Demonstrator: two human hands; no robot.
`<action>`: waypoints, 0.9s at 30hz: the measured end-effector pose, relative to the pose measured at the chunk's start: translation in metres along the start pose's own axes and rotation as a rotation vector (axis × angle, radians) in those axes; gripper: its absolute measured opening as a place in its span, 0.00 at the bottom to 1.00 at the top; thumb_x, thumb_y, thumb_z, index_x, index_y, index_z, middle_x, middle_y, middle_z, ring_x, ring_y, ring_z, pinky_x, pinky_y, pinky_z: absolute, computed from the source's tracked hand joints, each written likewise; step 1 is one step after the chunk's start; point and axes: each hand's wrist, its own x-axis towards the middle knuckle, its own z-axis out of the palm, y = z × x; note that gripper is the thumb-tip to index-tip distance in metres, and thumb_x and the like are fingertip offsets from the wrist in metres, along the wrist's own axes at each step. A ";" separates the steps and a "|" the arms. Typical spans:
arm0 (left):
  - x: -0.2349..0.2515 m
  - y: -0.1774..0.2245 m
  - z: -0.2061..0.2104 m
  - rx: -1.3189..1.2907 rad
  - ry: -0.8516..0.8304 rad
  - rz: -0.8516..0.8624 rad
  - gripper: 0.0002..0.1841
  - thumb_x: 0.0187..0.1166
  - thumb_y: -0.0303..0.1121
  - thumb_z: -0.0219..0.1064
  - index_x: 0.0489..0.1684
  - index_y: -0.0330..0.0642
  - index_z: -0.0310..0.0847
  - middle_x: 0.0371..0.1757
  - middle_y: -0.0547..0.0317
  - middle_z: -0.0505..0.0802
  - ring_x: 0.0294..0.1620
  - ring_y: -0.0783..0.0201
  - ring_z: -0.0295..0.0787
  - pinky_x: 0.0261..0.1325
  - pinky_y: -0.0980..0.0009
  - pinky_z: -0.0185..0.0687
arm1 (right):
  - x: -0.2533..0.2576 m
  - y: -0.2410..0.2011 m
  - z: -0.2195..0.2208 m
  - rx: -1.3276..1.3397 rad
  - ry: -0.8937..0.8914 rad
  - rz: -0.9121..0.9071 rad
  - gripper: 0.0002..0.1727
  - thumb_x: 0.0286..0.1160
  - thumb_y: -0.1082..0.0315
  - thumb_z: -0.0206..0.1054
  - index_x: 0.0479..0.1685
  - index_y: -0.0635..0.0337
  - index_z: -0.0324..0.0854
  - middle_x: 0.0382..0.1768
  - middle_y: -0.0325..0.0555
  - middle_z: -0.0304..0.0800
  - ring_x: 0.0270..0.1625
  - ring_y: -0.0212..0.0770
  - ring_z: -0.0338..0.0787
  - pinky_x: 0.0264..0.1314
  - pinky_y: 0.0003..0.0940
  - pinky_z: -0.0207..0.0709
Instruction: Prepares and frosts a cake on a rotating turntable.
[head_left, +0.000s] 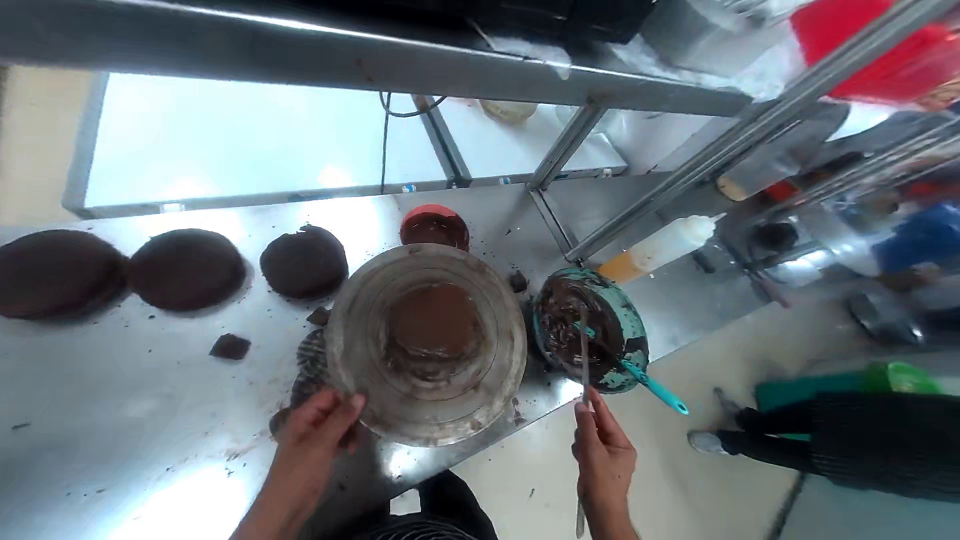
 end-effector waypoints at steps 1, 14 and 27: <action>-0.003 -0.007 -0.001 -0.002 -0.054 0.023 0.08 0.79 0.35 0.68 0.40 0.38 0.86 0.32 0.53 0.93 0.25 0.66 0.88 0.25 0.74 0.84 | 0.015 0.019 -0.006 -0.128 0.064 -0.045 0.23 0.78 0.69 0.69 0.73 0.65 0.82 0.36 0.45 0.91 0.21 0.29 0.78 0.22 0.26 0.71; 0.037 0.010 -0.092 1.161 -0.263 0.460 0.24 0.69 0.31 0.70 0.68 0.46 0.86 0.80 0.46 0.78 0.77 0.44 0.78 0.72 0.43 0.78 | -0.094 0.062 -0.098 -0.751 0.103 -0.261 0.22 0.67 0.75 0.66 0.64 0.64 0.90 0.34 0.59 0.88 0.29 0.46 0.86 0.32 0.43 0.81; 0.060 0.000 -0.049 1.664 -0.338 0.018 0.33 0.75 0.41 0.75 0.84 0.61 0.73 0.89 0.58 0.69 0.88 0.42 0.61 0.73 0.39 0.74 | -0.015 0.052 -0.099 0.017 -0.251 0.392 0.24 0.93 0.64 0.52 0.82 0.68 0.67 0.27 0.44 0.89 0.14 0.34 0.81 0.14 0.29 0.78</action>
